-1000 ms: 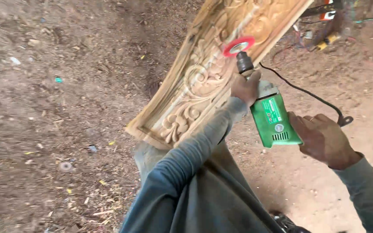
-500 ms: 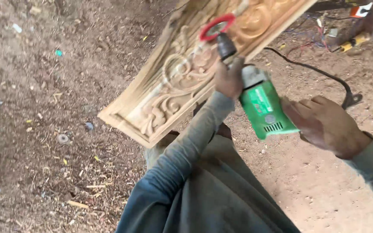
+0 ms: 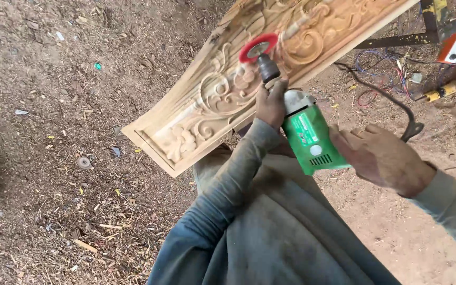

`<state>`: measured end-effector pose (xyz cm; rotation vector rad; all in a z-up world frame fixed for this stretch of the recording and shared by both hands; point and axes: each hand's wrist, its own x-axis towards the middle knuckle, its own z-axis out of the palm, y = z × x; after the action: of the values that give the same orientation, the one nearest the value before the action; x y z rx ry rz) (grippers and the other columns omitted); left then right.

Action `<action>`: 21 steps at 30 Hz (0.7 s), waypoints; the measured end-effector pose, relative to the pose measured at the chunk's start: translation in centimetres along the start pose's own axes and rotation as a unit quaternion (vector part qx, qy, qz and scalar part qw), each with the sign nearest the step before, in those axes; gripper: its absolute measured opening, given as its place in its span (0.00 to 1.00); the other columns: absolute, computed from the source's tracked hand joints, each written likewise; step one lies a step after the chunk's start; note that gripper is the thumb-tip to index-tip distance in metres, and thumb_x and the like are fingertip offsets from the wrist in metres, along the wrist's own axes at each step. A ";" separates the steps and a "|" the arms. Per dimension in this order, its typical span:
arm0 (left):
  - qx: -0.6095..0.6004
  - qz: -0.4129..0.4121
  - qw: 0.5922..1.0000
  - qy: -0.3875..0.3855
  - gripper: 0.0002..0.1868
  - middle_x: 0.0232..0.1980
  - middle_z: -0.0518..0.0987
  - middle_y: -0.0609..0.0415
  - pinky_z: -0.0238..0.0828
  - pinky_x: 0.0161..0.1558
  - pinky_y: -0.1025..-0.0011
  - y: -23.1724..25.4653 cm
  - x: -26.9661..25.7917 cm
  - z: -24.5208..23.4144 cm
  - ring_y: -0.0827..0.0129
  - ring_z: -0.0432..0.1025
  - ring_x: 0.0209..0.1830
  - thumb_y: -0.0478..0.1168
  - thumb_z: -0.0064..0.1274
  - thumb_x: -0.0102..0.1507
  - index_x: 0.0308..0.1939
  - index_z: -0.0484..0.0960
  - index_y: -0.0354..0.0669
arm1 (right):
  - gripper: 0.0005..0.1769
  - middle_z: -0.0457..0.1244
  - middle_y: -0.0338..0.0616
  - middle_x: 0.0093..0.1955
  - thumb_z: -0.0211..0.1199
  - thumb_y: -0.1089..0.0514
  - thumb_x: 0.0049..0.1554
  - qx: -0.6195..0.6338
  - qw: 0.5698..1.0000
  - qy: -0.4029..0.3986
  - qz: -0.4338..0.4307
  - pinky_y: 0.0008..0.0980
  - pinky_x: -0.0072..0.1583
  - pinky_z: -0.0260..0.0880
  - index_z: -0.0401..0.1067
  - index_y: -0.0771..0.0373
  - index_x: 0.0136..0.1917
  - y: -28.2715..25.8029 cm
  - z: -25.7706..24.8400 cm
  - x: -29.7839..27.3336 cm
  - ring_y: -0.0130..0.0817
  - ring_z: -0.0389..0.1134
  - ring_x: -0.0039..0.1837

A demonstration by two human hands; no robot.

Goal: Using a power drill with a sanding attachment to polish and refine the details of a carved wooden headboard.

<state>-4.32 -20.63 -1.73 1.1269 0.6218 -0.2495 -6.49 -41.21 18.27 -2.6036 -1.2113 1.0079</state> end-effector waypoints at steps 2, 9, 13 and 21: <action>-0.022 -0.022 1.000 -0.002 0.12 0.35 0.79 0.53 0.72 0.33 0.69 0.4 -0.2 0.2 0.70 0.74 0.31 0.41 0.54 0.67 0.49 0.73 0.38 | 0.35 0.65 0.47 0.48 0.57 0.62 0.50 -0.010 1.000 0.004 -0.003 0.44 0.48 0.67 0.57 0.68 0.70 0.1 0.7 -0.5 0.43 0.69 0.46; 0.024 -0.023 0.999 -0.007 0.11 0.34 0.78 0.54 0.70 0.31 0.68 -4.9 -0.7 -0.6 0.71 0.73 0.30 0.43 0.56 0.68 0.45 0.76 0.38 | 0.46 0.64 0.45 0.53 0.59 0.59 0.47 -0.082 0.989 -0.124 0.009 0.43 0.52 0.66 0.48 0.67 0.77 -0.2 1.7 -2.3 0.44 0.69 0.47; 0.052 -0.075 0.996 0.002 0.12 0.33 0.81 0.52 0.74 0.33 0.68 -1.2 -4.0 -0.8 0.70 0.76 0.29 0.44 0.55 0.65 0.43 0.76 0.39 | 0.40 0.65 0.49 0.50 0.59 0.61 0.47 0.002 1.000 0.004 0.027 0.43 0.49 0.67 0.55 0.70 0.72 -2.9 4.1 -2.9 0.44 0.69 0.45; 0.087 -0.017 0.996 -0.009 0.13 0.37 0.84 0.48 0.77 0.39 0.68 -1.4 -7.2 -9.4 0.66 0.78 0.32 0.44 0.52 0.70 0.46 0.80 0.36 | 0.36 0.66 0.51 0.47 0.53 0.60 0.51 0.036 0.997 0.059 -0.033 0.41 0.50 0.68 0.55 0.78 0.71 -7.1 7.2 -0.7 0.43 0.69 0.45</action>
<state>-13.99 -13.66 -1.23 1.2812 0.6129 -0.3482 -15.75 -38.17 15.46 -2.5115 -1.2007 0.8558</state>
